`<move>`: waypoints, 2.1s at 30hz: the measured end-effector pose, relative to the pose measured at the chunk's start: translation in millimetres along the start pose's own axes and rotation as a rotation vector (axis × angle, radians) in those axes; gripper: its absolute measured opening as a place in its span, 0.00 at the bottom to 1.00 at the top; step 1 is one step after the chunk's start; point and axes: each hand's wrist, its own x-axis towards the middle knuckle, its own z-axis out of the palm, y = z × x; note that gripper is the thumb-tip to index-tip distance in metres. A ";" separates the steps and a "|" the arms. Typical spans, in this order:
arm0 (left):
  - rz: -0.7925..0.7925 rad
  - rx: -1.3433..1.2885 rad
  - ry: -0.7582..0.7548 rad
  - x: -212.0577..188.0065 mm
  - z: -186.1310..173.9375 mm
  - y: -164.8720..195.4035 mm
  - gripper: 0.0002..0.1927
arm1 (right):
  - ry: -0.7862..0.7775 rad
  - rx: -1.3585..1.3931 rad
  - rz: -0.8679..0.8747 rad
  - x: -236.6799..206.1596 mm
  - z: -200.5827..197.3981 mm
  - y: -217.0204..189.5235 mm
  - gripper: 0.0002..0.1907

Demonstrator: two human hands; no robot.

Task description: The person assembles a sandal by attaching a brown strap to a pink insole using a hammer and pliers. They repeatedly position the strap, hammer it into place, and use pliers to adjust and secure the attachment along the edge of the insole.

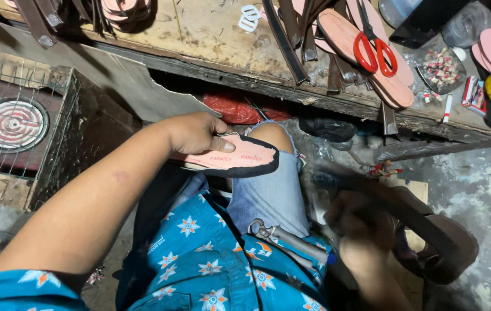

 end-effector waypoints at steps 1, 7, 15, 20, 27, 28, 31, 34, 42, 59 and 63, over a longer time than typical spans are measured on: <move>-0.014 -0.017 -0.003 0.6 0.8 3.7 0.21 | 0.053 0.014 -0.111 4.6 4.3 -2.0 0.15; -0.004 -0.099 -0.004 -6.1 12.5 11.3 0.22 | -0.228 -0.311 -0.051 27.8 11.4 18.6 0.17; -0.036 -0.083 -0.048 -2.2 12.7 9.5 0.25 | -0.109 -0.141 -0.238 18.2 11.2 23.9 0.08; -0.015 -0.060 -0.005 -5.5 15.4 8.2 0.26 | -0.175 0.042 0.277 24.1 -2.2 -5.3 0.14; -0.006 -0.078 -0.016 -8.8 12.2 5.9 0.25 | -0.146 -0.222 -0.175 30.6 17.4 -18.8 0.18; 0.002 -0.071 -0.007 -7.8 12.4 7.2 0.25 | -0.178 -0.231 -0.065 33.2 11.8 -19.5 0.18; -0.086 -0.005 -0.011 -9.7 14.3 8.5 0.25 | -0.105 -0.005 0.154 36.3 -11.4 -28.8 0.18; -0.063 -0.081 -0.019 -10.1 16.1 11.3 0.26 | -0.089 -0.008 -0.020 39.9 -4.8 -43.7 0.18; 0.184 0.258 0.116 -32.6 34.4 38.5 0.29 | -0.168 -0.142 0.177 43.4 -8.2 -48.5 0.17; 0.530 -0.199 0.767 -192.9 23.2 41.9 0.18 | -0.171 0.065 -0.085 40.4 -9.7 -171.9 0.29; 0.572 -0.237 0.785 -202.3 28.1 29.9 0.19 | -0.292 -0.146 -0.405 53.4 5.0 -221.2 0.23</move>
